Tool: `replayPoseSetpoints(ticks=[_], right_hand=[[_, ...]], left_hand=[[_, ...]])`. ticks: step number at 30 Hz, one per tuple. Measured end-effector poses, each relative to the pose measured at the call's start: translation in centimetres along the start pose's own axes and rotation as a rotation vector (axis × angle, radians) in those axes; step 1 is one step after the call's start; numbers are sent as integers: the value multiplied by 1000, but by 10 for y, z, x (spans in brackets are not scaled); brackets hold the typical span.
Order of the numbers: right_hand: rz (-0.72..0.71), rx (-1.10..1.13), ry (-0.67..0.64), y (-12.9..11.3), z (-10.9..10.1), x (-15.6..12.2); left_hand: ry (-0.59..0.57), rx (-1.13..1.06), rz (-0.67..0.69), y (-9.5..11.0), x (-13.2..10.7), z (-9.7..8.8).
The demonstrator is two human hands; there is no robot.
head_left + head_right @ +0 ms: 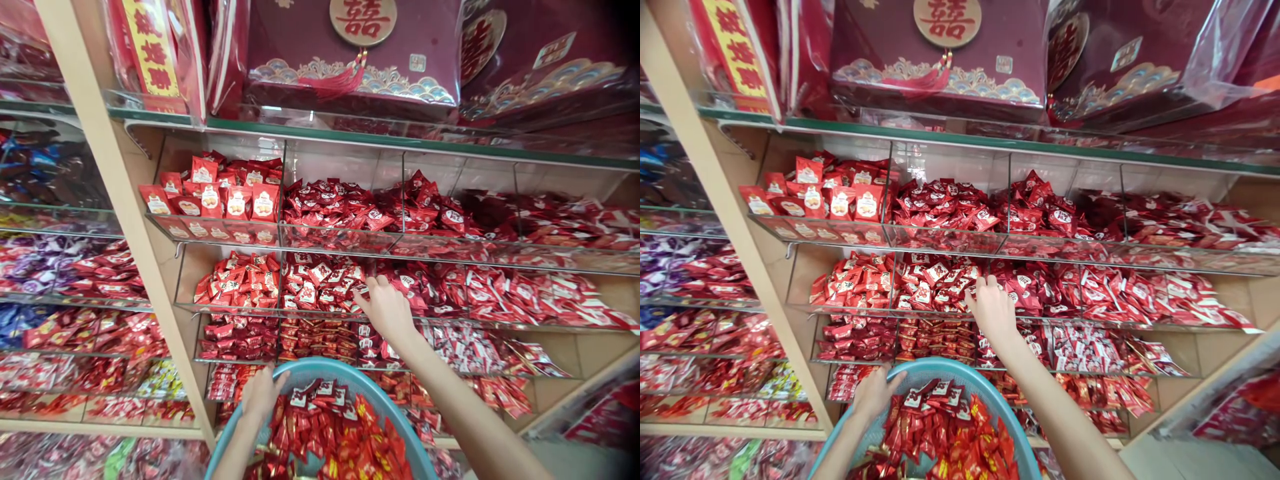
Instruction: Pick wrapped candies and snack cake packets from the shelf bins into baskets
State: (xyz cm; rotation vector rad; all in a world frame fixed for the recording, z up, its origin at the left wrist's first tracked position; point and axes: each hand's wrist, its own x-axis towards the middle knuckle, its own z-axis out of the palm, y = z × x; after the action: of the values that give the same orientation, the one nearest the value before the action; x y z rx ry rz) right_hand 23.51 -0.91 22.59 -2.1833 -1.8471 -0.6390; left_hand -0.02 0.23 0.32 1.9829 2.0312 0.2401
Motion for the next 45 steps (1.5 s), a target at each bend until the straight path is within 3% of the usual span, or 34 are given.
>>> replayPoseSetpoints(ticks=[10,16,24,29,35,39,45], right_hand=[[-4,18,31,6,5,-11],[-3,57,71,16,5,-34],[-33,380,92,15,13,-65],[-52,619,-135,1,46,-89],[13,315,-397,-11,99,-116],[27,177,-413,-18,115,-121],[-25,146,-411,-34,129,-132]], left_hand=[[-7,-6,-1,-2,1,1],[-17,0,-18,2,-1,-2],[-19,12,-11,4,-2,-3],[-22,4,-8,4,-1,-3],[-34,16,-25,5,-3,-5],[-28,13,-16,6,-3,-6],[-21,22,-8,4,-2,-4]])
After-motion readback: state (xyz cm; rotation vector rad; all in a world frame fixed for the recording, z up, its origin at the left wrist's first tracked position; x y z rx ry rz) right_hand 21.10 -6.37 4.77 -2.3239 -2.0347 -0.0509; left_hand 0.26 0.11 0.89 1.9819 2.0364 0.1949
